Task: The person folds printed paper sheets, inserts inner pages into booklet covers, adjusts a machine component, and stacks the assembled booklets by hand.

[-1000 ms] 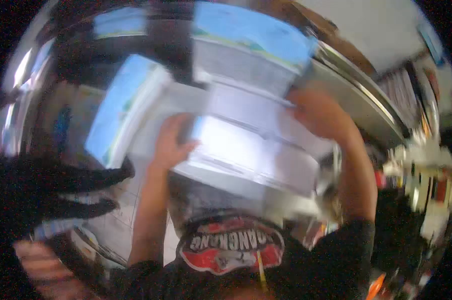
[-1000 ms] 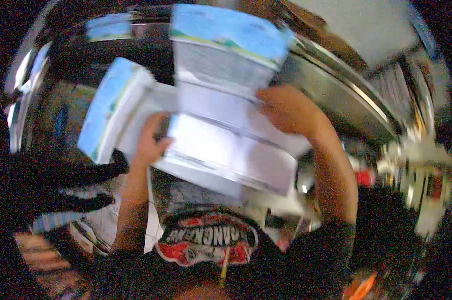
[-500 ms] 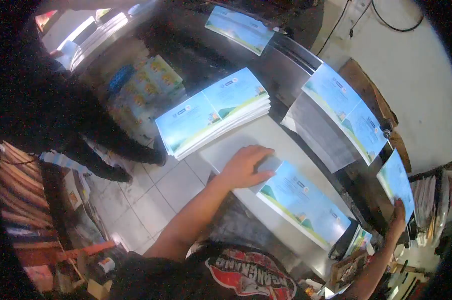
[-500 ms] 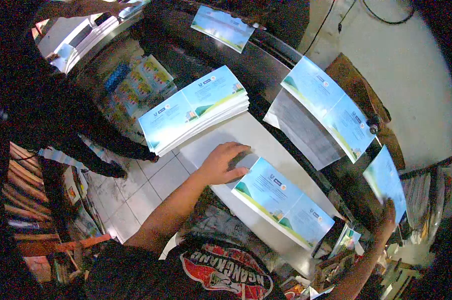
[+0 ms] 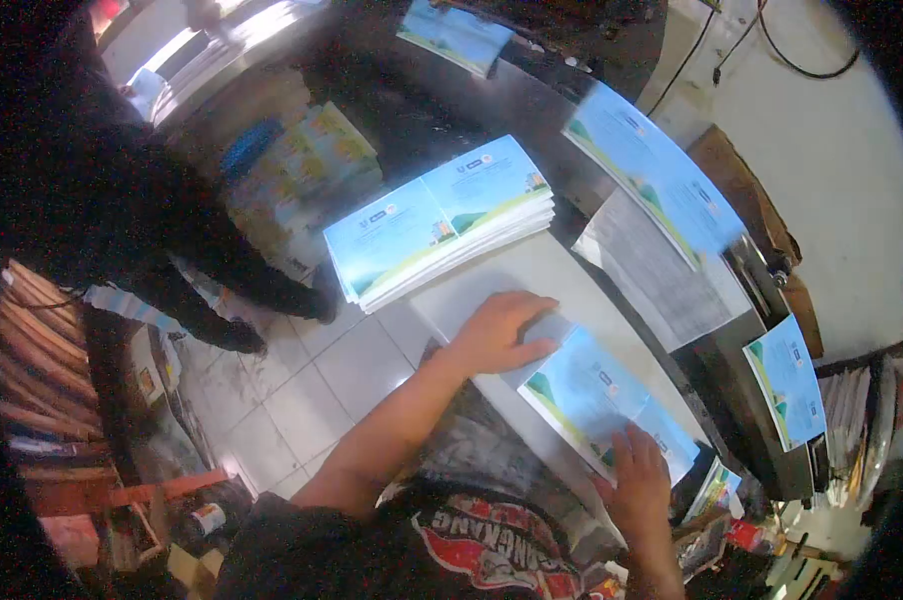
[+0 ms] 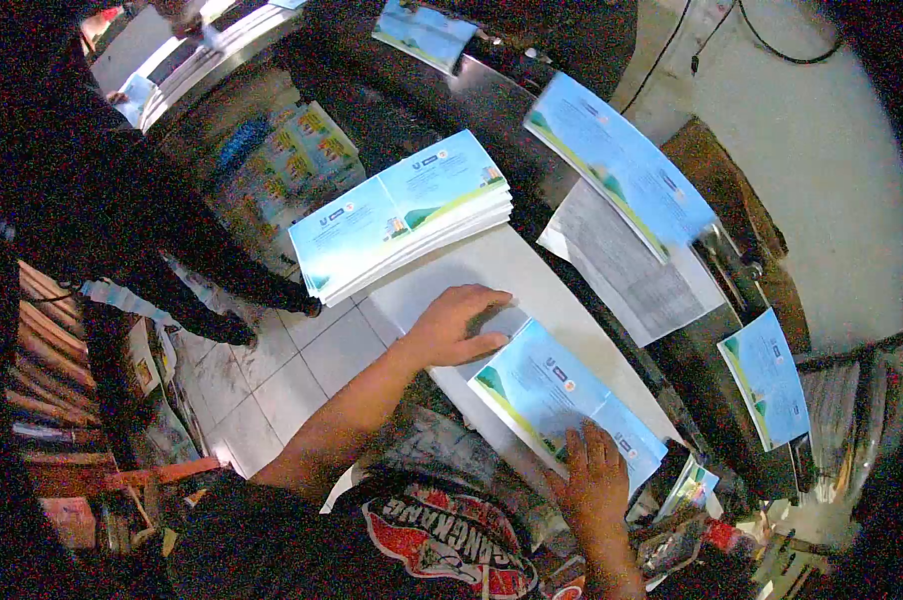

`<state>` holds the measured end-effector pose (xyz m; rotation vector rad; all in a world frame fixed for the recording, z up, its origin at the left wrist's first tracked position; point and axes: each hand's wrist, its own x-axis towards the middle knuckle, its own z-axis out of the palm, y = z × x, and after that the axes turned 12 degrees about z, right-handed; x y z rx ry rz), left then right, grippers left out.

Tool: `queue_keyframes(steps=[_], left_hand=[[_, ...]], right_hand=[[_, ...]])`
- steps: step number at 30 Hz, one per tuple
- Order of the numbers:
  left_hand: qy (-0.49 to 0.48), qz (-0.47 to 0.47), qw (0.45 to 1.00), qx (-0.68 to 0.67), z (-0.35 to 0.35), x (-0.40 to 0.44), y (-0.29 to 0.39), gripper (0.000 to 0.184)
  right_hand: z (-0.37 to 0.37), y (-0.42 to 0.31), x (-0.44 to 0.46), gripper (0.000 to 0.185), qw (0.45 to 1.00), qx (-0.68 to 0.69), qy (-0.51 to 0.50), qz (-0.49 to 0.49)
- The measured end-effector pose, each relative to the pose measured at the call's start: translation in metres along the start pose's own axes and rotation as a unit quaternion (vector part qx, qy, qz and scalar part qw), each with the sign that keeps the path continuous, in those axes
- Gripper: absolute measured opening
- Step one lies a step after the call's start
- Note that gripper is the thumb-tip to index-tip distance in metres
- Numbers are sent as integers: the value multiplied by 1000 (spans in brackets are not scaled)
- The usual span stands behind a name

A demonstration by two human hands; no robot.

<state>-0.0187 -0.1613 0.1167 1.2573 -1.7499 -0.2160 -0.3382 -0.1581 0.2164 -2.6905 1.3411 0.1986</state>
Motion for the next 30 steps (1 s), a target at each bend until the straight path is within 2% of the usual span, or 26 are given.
queue_keyframes(steps=[4, 6, 7, 9, 10, 11, 12, 13, 14, 16, 18, 21, 22, 23, 25, 26, 28, 30], left_hand=[[-12, 2, 1000, -14, -1, 0, 0, 55], [-12, -2, 1000, -14, 0, 1, 0, 55], [-15, -5, 1000, -14, 1, 2, 1, 55], [-8, -2, 1000, -19, 4, 3, 0, 55], [-5, 1, 1000, -23, 4, 3, -1, 56], [-6, 0, 1000, -23, 4, 3, -1, 56], [-10, -1, 1000, -11, 2, 3, 0, 55], [-13, -2, 1000, 0, 1, 4, 1, 54], [-14, -2, 1000, 1, 0, 4, 2, 54], [-21, -23, 999, -37, -3, 5, 4, 53], [-18, -18, 999, -33, 0, 3, -1, 52], [-11, -10, 1000, -19, 4, 3, -2, 52], [-6, -8, 1000, -10, 4, 3, -1, 52], [-7, -7, 1000, -10, 4, 3, 0, 52], [-19, -29, 999, -14, 2, 3, 1, 51], [-17, -28, 999, -13, 2, 4, 1, 51], [-7, -26, 1000, -11, 2, 2, 2, 50], [-24, -32, 999, -7, 0, 3, 3, 50]], right_hand=[[-20, -7, 2, 59, 999, 5, -32, -14], [-24, -1, 4, 45, 999, 32, -26, -23], [-30, 1, 5, 45, 999, 30, -27, -22], [-49, 4, 10, 33, 989, 99, -75, 79], [-59, 6, 10, 30, 989, 112, 4, 95], [-61, 24, 10, 29, 985, 88, 5, 148], [-66, 46, 9, 29, 982, 134, 75, 114], [-86, 61, 9, 30, 981, 94, 71, 156], [-101, 91, 7, 35, 967, 119, 72, 216], [-129, 137, 2, 41, 909, 114, 275, 293], [-153, 189, -2, 48, 865, -66, 451, 209], [-144, 296, 5, 51, 847, -120, 492, 163], [-128, 297, 12, 49, 864, 59, 464, 185], [-105, 306, 14, 49, 864, 59, 465, 186], [-62, 326, 7, 44, 926, 57, 287, 237], [-52, 322, 4, 44, 926, 57, 289, 235], [-33, 305, -5, 42, 943, -83, 241, 213], [-13, 290, -9, 46, 951, -77, 216, 208]])
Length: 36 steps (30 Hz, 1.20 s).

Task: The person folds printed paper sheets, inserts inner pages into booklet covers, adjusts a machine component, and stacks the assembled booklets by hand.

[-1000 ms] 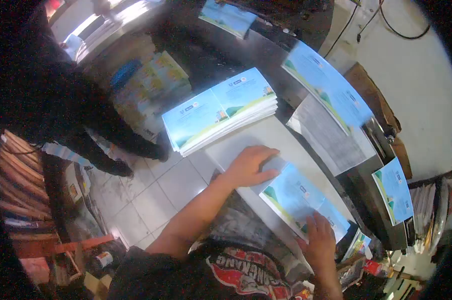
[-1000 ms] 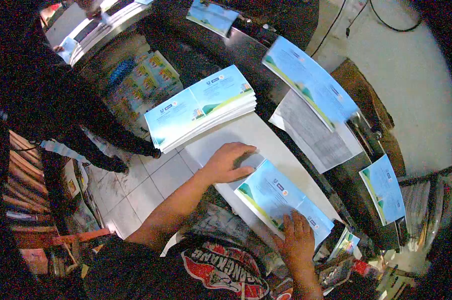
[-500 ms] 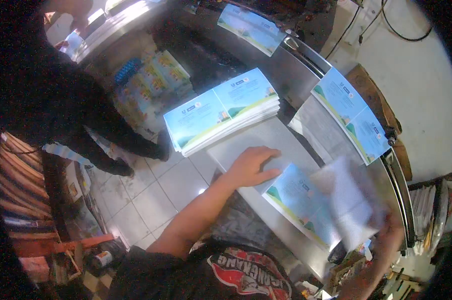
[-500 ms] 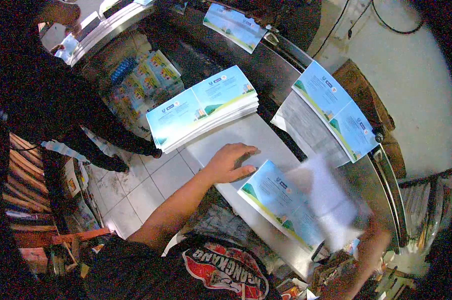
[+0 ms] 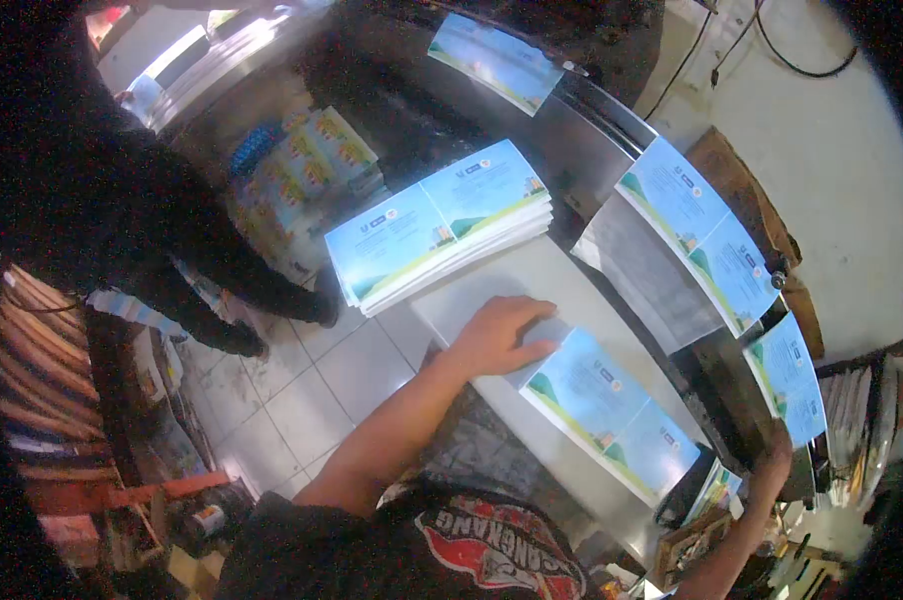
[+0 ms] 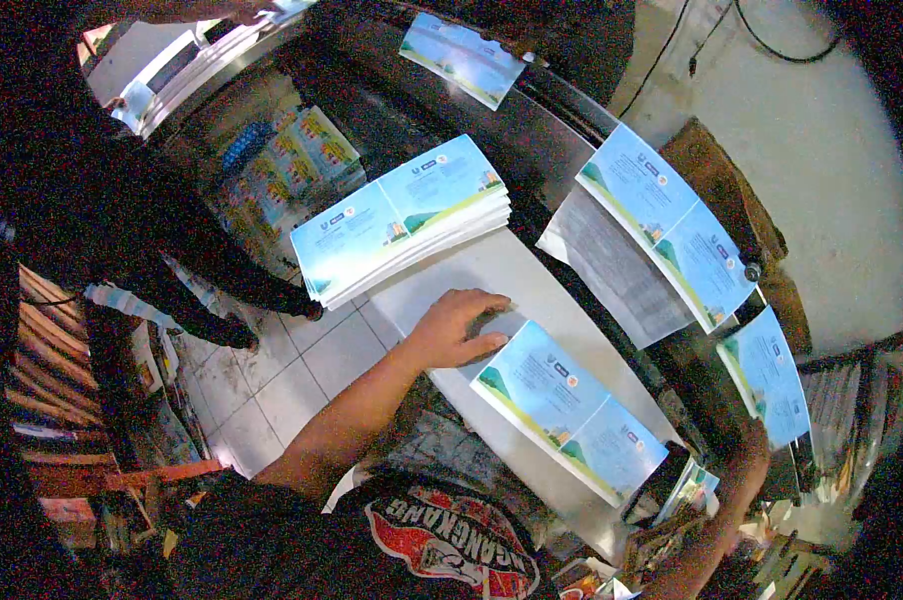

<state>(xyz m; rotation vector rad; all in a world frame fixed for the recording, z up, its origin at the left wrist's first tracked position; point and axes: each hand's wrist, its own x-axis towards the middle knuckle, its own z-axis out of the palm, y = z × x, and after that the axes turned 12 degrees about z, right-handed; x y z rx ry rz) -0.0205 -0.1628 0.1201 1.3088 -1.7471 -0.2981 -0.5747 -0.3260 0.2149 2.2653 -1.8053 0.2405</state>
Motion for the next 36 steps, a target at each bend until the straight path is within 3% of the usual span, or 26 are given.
queue_keyframes(steps=[1, 3, 7, 10, 14, 17, 19, 21, 22, 24, 26, 28, 29, 31, 33, 35, 36], left_hand=[[-18, -5, 1000, 3, 0, 1, 0, 50], [-17, -3, 1000, 4, 0, 0, 0, 50], [27, 29, 999, 10, 6, -2, -6, 48], [45, 31, 999, 5, 5, -4, -5, 47], [46, 41, 998, 7, 3, 0, -2, 47], [-11, -7, 1000, -11, -1, 2, -1, 49], [-3, 4, 1000, -11, 0, 0, -4, 49], [2, 3, 1000, -23, -1, 1, -2, 49], [8, 4, 999, -37, -1, 2, -1, 48], [0, 2, 999, -35, -4, 4, 0, 48], [-6, -2, 999, -32, -4, 3, -1, 47], [14, 17, 999, -23, 0, 1, -6, 48], [16, 17, 999, -22, 1, 2, -5, 48], [13, 21, 1000, -11, 0, 1, -5, 48], [10, 16, 1000, -20, 1, 1, -6, 48], [11, -1, 1000, -21, 0, 0, -6, 48], [17, 0, 1000, -22, 0, -1, -4, 48]], right_hand=[[1, -10, -13, 51, 1000, 2, -26, -6], [-44, -133, -40, 55, 984, 131, -109, 59], [-59, -246, -97, 61, 970, 105, -120, -184], [-50, -263, -110, 60, 963, 38, -158, -215], [-58, -252, -100, 62, 946, 118, -228, -198], [-80, -250, -82, 46, 932, 177, -272, -163], [-93, -234, -64, 31, 946, 143, -289, 28], [-112, -193, -34, 28, 961, 192, -196, 38], [-115, -158, -16, 36, 971, 151, -164, 87], [-102, -87, 13, 45, 932, 328, 56, 142], [-118, -63, 34, 49, 948, 232, 175, 130], [-111, -31, 58, 52, 944, 52, 325, 11], [-93, -3, 65, 52, 944, 53, 326, 9], [-37, 49, 56, 48, 987, 64, 140, 54], [-18, 43, 35, 41, 947, 269, 16, 178], [2, 45, 19, 37, 996, 1, 93, -5], [11, 47, 14, 37, 996, 9, 90, -18]])
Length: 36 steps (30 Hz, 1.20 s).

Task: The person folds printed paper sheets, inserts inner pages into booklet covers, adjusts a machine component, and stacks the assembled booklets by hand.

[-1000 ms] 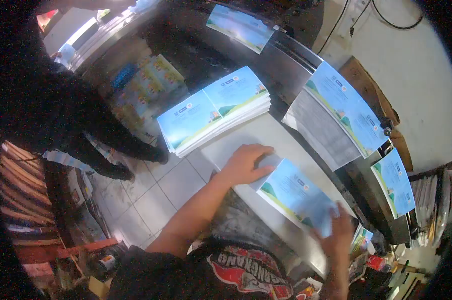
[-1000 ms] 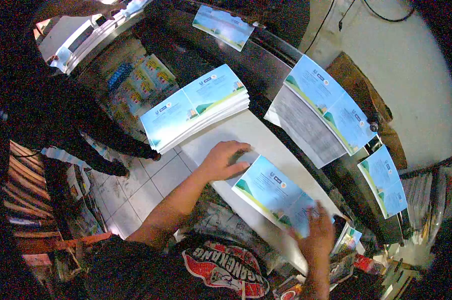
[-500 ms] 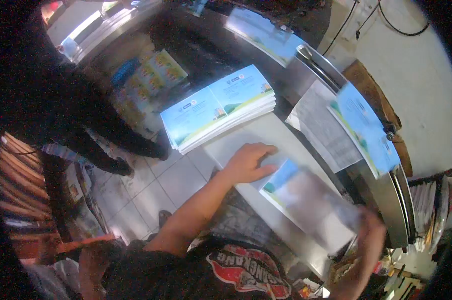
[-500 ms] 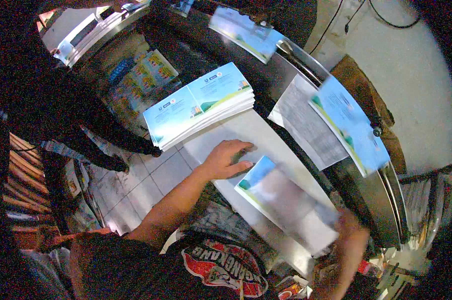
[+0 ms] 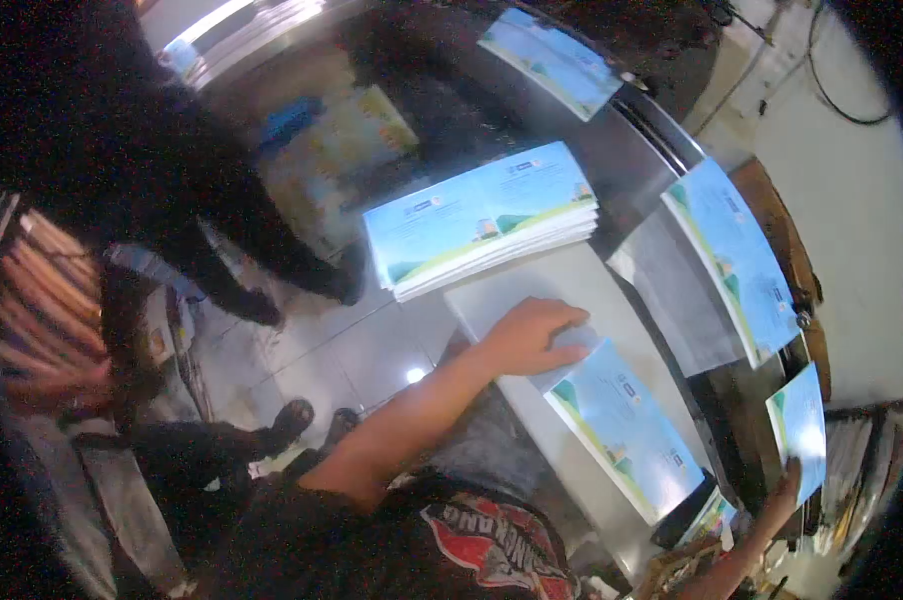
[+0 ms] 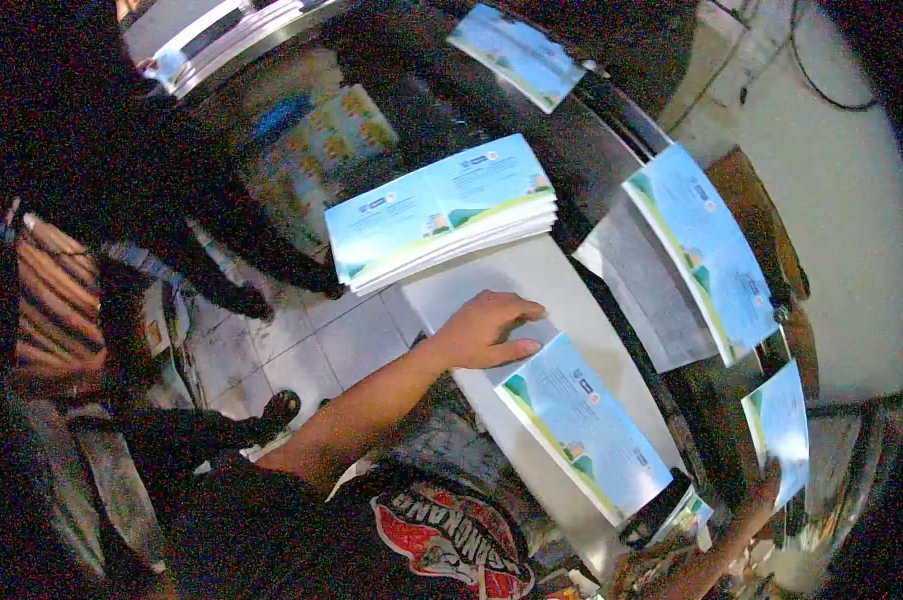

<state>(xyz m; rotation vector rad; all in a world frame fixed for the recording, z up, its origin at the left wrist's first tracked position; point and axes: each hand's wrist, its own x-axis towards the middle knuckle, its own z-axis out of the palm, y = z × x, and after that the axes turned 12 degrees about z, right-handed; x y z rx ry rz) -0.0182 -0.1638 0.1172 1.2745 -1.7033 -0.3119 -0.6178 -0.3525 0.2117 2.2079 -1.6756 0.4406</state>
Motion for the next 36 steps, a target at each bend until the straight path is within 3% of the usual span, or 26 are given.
queue_keyframes(steps=[3, 5, 7, 9, 14, 15, 17, 18, 19, 20, 21, 23, 25, 26, 27, 28, 29, 31, 32, 33, 35, 36], left_hand=[[-14, -11, 1000, -10, -3, -1, 2, 49], [-25, -9, 1000, -1, -3, 0, 3, 49], [-22, -8, 1000, 8, -1, 0, 2, 49], [-19, -7, 1000, 17, 0, 0, 0, 49], [-16, -8, 999, 27, 2, -3, 0, 48], [-15, -8, 1000, 26, 1, -2, 0, 48], [-25, -8, 1000, 18, 1, -1, 0, 47], [-24, -4, 1000, 17, 1, -1, 0, 47], [-20, -4, 1000, 6, 0, -1, 0, 47], [-17, -4, 1000, -5, 0, -1, 0, 46], [-17, -5, 1000, -6, 0, -1, 0, 46], [-18, -3, 1000, 6, 0, 0, -1, 46], [-23, -6, 1000, 6, -1, 0, 1, 46], [-28, -10, 1000, 9, -2, 1, 1, 46], [-28, -9, 1000, 9, -2, 1, 1, 46], [-25, -9, 1000, 8, -1, 0, 0, 46], [-22, -8, 1000, 9, 1, -1, -1, 46], [-21, -10, 1000, 11, 1, -1, -1, 47], [-21, -14, 1000, 13, 1, -1, -1, 47], [-19, -12, 1000, 13, 1, 0, 0, 47], [-21, -18, 999, 19, 0, -1, 1, 48], [-20, -17, 999, 20, 0, 0, 1, 48]], right_hand=[[3, -33, -22, 37, 995, -10, -82, 56], [-13, -123, -36, 42, 967, 185, -133, 115], [-41, -209, -52, 53, 958, 134, -230, 106], [-64, -273, -70, 66, 962, 135, -205, -121], [-77, -320, -96, 64, 947, 55, -256, -187], [-77, -315, -93, 64, 947, 53, -255, -187], [-88, -302, -85, 58, 904, 138, -376, -152], [-95, -299, -79, 44, 906, 167, -358, -150], [-98, -290, -70, 39, 888, 244, -380, -85], [-109, -287, -57, 34, 901, 196, -386, 30], [-118, -265, -43, 32, 913, 173, -367, 41], [-117, -212, -14, 29, 931, 205, -275, 125], [-117, -137, 16, 37, 974, 162, -90, 128], [-97, -55, 38, 41, 883, 383, -3, 272], [-115, -68, 49, 42, 950, 230, 93, 192], [-130, -82, 59, 43, 975, 66, 184, 105], [-122, -64, 63, 43, 975, 66, 185, 106], [-82, 5, 80, 44, 975, 101, 196, -30], [-49, 39, 77, 48, 979, 131, 156, -6], [-43, 14, 60, 46, 969, 206, 64, 124], [-26, -12, 33, 45, 928, 277, -32, 249], [-10, 4, 20, 43, 985, 132, 5, 113]])
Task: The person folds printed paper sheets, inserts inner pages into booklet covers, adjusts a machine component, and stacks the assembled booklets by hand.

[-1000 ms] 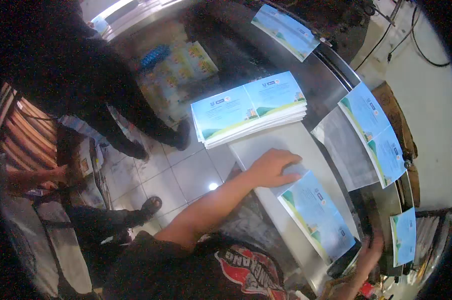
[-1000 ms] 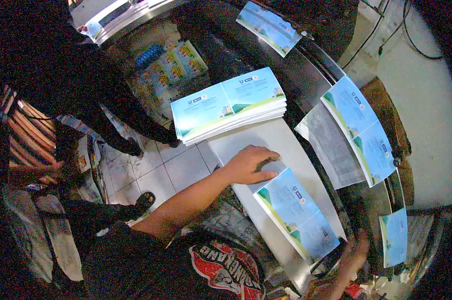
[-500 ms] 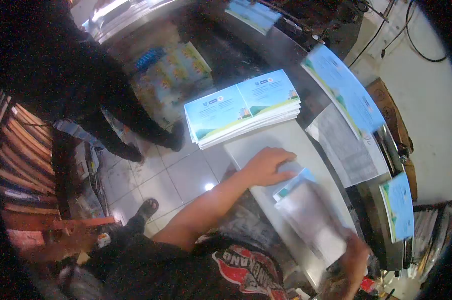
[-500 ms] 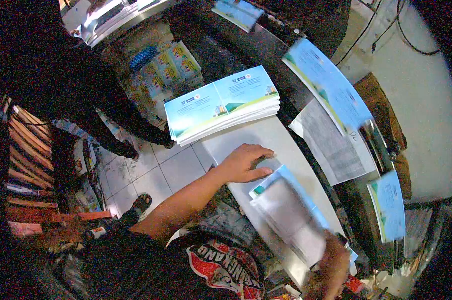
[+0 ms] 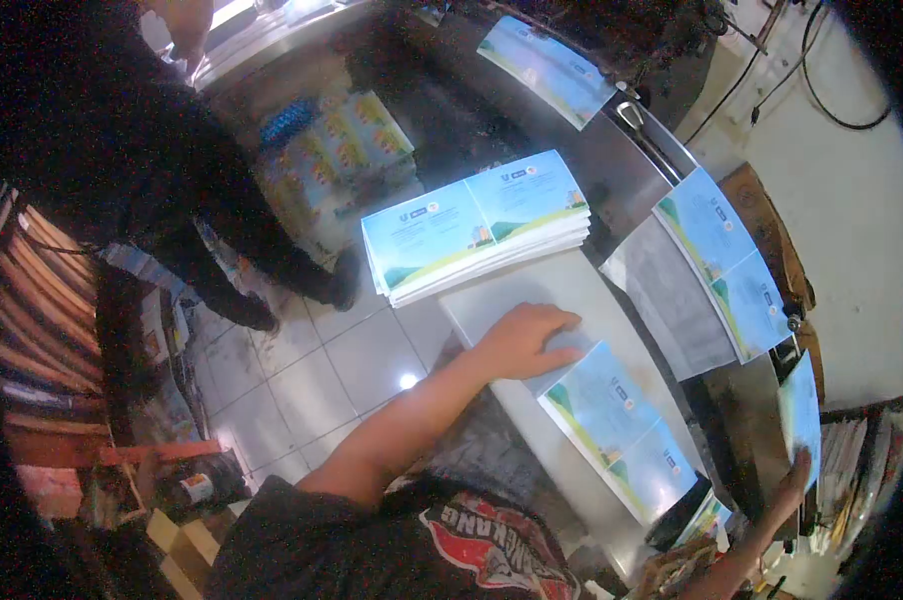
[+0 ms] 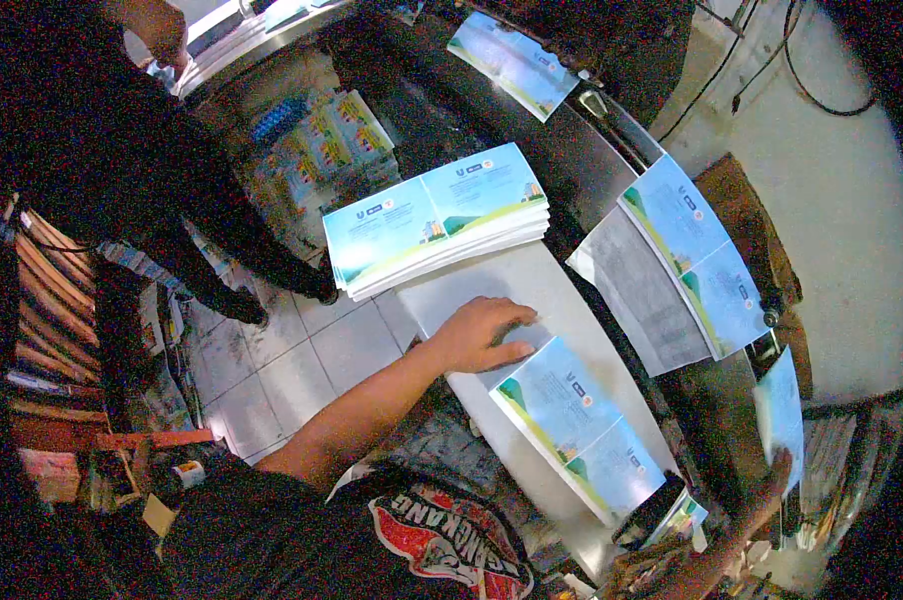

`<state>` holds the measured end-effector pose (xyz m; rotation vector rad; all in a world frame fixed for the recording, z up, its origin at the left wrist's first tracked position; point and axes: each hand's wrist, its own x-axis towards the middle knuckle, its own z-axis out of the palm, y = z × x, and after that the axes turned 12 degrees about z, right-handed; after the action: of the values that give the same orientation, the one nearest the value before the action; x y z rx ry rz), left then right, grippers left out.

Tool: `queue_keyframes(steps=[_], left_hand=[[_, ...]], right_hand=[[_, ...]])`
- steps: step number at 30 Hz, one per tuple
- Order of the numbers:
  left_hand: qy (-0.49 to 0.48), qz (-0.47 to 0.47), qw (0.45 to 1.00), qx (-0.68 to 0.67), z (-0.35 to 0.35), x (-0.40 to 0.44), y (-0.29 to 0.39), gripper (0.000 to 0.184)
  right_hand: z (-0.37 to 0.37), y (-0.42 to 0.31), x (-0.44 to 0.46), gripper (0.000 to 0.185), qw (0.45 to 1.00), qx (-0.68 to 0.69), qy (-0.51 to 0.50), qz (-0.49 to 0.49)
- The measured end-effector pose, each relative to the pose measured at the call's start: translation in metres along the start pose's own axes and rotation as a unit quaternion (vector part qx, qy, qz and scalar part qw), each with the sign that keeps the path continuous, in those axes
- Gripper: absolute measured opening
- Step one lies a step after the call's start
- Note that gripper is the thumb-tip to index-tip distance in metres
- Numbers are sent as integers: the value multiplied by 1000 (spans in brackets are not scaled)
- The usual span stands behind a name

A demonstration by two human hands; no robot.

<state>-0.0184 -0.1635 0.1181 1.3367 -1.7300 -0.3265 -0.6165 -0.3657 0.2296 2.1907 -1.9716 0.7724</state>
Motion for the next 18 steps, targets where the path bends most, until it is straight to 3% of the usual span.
queue_keyframes(steps=[1, 2, 4, 6, 7, 8, 10, 13, 14, 18], left_hand=[[6, 9, 1000, -1, 0, 0, 0, 48], [11, 18, 1000, -3, 1, 0, 0, 48], [4, 18, 1000, 6, 2, 0, 0, 48], [-1, 21, 1000, 13, 5, 1, -2, 48], [2, 25, 1000, 5, 6, 1, -5, 48], [6, 26, 1000, -4, 7, 1, -6, 47], [0, 30, 1000, 4, 7, 0, -7, 47], [-5, 22, 1000, 18, 2, 1, -2, 46], [-6, 7, 1000, 20, 2, 1, 0, 46], [15, 15, 1000, 1, 4, 0, -4, 47]], right_hand=[[7, 12, -7, 40, 978, -146, 35, -144], [11, 15, -12, 40, 978, -146, 34, -143], [17, 22, -32, 37, 997, 18, -34, -60], [22, -4, -48, 36, 996, 49, -68, -28], [23, -27, -54, 36, 991, 81, -103, -3], [21, -61, -65, 34, 996, -12, -71, -47], [15, -154, -97, 44, 989, 5, -149, 5], [33, -229, -154, 74, 951, 94, -285, -78], [18, -264, -163, 82, 943, 9, -262, -205], [20, -285, -183, 81, 914, -73, -278, -286]])
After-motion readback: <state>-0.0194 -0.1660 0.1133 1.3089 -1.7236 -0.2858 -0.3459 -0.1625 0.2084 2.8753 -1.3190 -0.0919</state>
